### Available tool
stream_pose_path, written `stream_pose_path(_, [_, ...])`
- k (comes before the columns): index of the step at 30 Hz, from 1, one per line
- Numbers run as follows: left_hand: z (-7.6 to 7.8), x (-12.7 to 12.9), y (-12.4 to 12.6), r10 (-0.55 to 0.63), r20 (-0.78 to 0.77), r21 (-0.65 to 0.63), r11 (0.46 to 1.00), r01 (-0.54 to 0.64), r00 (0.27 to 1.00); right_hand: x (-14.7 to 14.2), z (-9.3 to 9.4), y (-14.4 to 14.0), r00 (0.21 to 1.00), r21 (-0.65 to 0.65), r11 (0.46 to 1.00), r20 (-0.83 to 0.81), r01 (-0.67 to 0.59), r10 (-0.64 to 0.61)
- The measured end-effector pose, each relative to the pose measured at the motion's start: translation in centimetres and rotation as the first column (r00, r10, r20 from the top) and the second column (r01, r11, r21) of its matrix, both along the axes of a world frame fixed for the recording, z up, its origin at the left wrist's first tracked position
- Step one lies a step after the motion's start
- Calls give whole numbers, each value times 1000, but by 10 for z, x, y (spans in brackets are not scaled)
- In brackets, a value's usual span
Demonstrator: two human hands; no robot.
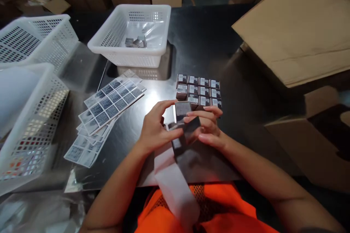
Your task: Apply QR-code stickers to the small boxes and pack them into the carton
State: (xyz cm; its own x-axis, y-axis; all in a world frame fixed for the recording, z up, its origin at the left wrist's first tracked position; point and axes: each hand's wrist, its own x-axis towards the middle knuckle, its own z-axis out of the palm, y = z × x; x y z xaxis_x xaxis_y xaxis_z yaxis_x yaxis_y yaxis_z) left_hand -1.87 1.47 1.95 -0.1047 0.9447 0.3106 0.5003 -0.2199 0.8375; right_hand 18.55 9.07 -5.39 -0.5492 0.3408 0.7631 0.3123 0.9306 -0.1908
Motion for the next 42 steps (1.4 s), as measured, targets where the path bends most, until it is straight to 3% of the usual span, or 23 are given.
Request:
stream_pose_path(7, [1,0,0,1,-6,9,1000,-1,1000,-2,45,0,967,219,943,14,-251,254])
stream_pose_path(9, [-1,-1,-1,-5,-23,-14,1000,5,1000,-7,54,-1,963,296,919,16,-261,269])
stream_pose_path(12, [-2,-3,-3,-31,-117,-74,997,22,993,-11,62,-3,958,377,882,151,-284,244])
stream_pose_path(14, [-1,-4,-3,-44,-147,-87,996,32,988,-8,66,-4,945,316,896,200,-312,259])
stream_pose_path(17, [1,-3,-2,3,-87,-71,997,-10,996,2,74,-3,964,9,964,9,-267,267])
stream_pose_path(19, [1,-1,-1,71,-33,-108,991,-75,997,8,81,-2,948,-162,947,-211,-276,240])
stream_pose_path(22, [-3,1,0,117,-9,-147,982,-117,993,10,90,-3,850,-267,896,-492,-356,191])
stream_pose_path(25, [-9,3,0,110,-40,-74,991,-112,993,7,97,-9,790,-457,782,-609,-424,73])
stream_pose_path(28, [-13,4,-1,103,-94,-4,995,-104,990,7,101,-12,844,-718,539,-536,-440,-25])
stream_pose_path(30, [-15,4,-1,74,-118,26,997,-71,990,8,102,-12,901,-843,363,-434,-397,-22])
stream_pose_path(33, [-16,4,-3,32,-149,64,998,-23,988,9,100,-10,931,-914,190,-366,-358,-4])
stream_pose_path(35, [-16,5,-4,20,-165,65,998,-9,986,8,98,-8,936,-927,154,-350,-343,-24])
stream_pose_path(42, [-17,7,-6,53,-172,64,997,-43,984,5,96,-10,939,-932,179,-334,-315,-85])
